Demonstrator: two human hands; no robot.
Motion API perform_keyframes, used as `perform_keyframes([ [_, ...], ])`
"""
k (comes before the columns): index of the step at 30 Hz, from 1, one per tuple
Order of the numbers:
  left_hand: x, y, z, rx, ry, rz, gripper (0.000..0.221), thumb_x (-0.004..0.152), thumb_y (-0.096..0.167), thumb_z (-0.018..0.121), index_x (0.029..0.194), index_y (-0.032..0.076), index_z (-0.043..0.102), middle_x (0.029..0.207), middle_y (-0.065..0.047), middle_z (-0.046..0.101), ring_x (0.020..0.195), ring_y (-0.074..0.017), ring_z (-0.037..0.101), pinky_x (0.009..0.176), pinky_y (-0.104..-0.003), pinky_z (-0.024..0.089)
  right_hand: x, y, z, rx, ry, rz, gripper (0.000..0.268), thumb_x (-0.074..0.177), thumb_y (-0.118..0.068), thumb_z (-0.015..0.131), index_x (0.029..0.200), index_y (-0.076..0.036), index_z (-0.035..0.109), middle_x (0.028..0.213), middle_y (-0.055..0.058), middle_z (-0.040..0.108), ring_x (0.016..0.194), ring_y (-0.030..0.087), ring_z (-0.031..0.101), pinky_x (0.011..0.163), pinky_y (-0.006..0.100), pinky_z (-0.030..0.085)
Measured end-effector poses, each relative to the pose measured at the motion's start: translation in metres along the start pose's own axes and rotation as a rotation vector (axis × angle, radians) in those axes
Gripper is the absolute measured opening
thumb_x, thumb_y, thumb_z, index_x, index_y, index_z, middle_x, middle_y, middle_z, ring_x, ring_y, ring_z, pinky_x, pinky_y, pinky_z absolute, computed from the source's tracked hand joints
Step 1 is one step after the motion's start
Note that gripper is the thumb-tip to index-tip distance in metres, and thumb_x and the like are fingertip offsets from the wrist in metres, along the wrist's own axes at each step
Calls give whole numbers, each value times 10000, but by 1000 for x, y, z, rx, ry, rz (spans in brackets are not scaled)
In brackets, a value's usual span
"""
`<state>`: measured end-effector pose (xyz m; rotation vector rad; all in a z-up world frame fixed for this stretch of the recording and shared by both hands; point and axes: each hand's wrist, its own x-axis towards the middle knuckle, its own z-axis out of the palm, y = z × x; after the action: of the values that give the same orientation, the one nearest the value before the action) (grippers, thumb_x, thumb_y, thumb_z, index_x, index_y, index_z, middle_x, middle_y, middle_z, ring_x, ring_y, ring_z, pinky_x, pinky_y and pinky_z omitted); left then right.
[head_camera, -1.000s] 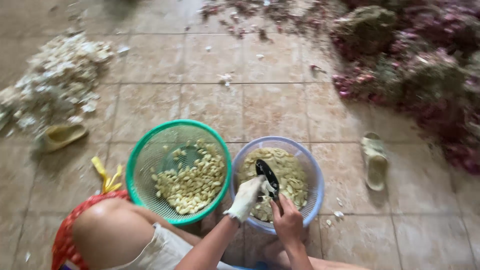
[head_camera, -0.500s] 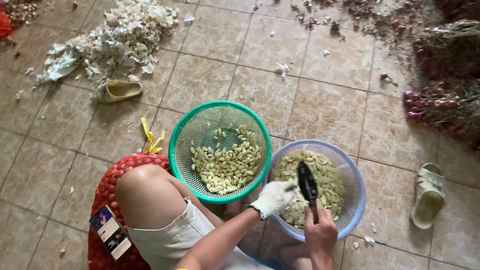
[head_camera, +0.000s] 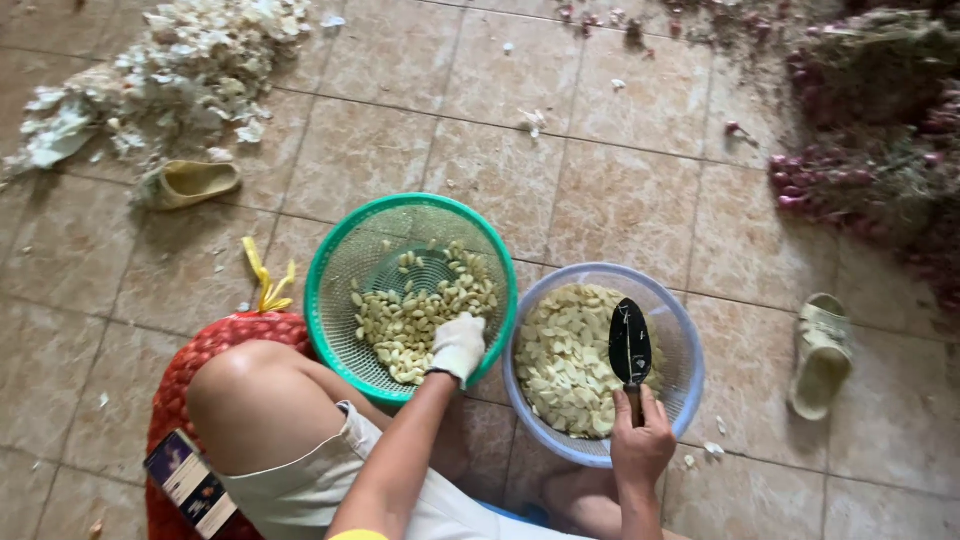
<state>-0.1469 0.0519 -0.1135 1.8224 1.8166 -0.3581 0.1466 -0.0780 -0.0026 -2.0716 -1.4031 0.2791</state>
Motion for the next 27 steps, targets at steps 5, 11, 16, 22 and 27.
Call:
perform_keyframes([
  [5,-19,3,-28,-556,377,-129,457,794,338,592,1210,216,739,1131,-136,724,1028,-371,688,936,-466,517,7,-16,-13,282,-82,370,528,898,-263,767,1317,46,676,1206,180,742,1103,223,682,956,349,505],
  [11,-111,100,-118,-1925,-59,-186,320,907,9,591,1210,-56,668,789,-218,721,636,-308,707,510,-373,568,-11,0,27,485,-172,368,462,893,-241,737,1286,1,711,1209,115,766,1076,145,681,964,294,509],
  [16,-113,122,-75,-2106,-161,-243,291,876,76,704,1152,-16,700,937,-165,711,826,-290,712,748,-412,607,-33,-22,22,477,-276,301,310,881,-280,761,1109,-71,790,934,41,740,880,148,652,806,292,495],
  [22,-106,130,-43,-2100,-168,-132,100,951,59,660,1048,41,669,912,-137,758,764,-250,738,699,-406,633,-35,-27,11,432,-279,324,345,885,-284,742,1151,-71,788,897,31,767,845,124,664,796,285,513],
  [27,-107,138,-49,-2001,-189,-134,283,996,223,638,1225,73,709,810,-97,707,648,-220,700,618,-430,636,-40,-22,15,491,-291,326,433,881,-278,734,1237,-32,750,1202,94,803,1149,143,712,1049,280,493],
])
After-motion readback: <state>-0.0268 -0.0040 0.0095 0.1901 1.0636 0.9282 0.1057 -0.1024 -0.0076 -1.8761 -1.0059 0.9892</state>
